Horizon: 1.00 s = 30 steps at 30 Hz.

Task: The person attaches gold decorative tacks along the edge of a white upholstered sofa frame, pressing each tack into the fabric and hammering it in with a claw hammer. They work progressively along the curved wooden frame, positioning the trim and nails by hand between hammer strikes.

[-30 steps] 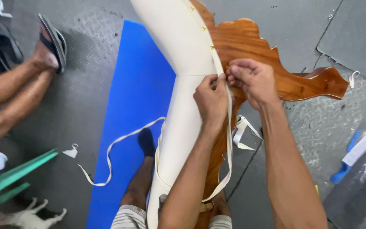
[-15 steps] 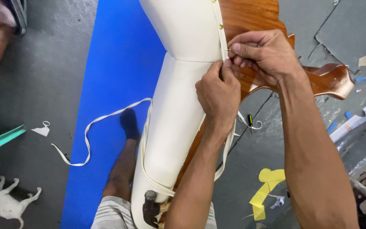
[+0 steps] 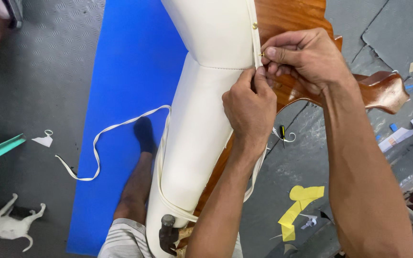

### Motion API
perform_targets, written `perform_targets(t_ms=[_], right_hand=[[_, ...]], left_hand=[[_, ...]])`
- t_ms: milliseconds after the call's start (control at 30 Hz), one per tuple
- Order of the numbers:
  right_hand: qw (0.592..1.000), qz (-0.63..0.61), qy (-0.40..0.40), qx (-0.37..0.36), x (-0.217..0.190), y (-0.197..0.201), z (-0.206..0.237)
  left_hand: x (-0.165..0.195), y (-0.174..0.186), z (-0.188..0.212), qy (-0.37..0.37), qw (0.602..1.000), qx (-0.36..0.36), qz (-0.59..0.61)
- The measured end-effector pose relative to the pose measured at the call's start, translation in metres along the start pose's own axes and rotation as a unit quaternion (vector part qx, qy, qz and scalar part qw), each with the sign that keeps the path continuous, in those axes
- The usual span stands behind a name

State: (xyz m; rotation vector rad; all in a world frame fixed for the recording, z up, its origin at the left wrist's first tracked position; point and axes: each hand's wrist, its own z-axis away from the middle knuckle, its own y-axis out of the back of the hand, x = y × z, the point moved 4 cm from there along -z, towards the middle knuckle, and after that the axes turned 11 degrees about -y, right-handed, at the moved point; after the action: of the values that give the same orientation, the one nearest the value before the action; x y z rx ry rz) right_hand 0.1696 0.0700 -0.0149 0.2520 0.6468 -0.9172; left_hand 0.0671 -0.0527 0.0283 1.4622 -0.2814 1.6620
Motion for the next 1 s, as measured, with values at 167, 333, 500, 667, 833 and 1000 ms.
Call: perform_targets(t_ms=[167, 333, 500, 667, 833, 1000], right_hand=[[1.000, -0.008, -0.008, -0.004, 0.001, 0.000, 0.000], [1.000, 0.017, 0.003, 0.003, -0.002, -0.003, 0.000], [0.999, 0.049, 0.004, 0.010, -0.006, -0.006, -0.001], [0.997, 0.068, 0.001, 0.029, -0.008, -0.009, 0.000], [0.991, 0.120, 0.044, 0.041, -0.012, -0.013, 0.004], [0.988, 0.130, 0.047, 0.067, -0.013, -0.016, 0.008]], left_hand=[[-0.001, -0.001, 0.001, 0.018, 0.999, -0.021, 0.034], [-0.001, -0.001, 0.001, 0.010, 1.000, -0.014, 0.017], [-0.002, -0.003, 0.002, -0.011, 1.000, 0.003, 0.023], [-0.001, -0.003, 0.001, 0.000, 1.000, -0.003, -0.016], [-0.001, -0.002, -0.001, 0.021, 0.999, -0.025, 0.010], [-0.001, 0.000, -0.005, 0.033, 0.998, -0.054, 0.012]])
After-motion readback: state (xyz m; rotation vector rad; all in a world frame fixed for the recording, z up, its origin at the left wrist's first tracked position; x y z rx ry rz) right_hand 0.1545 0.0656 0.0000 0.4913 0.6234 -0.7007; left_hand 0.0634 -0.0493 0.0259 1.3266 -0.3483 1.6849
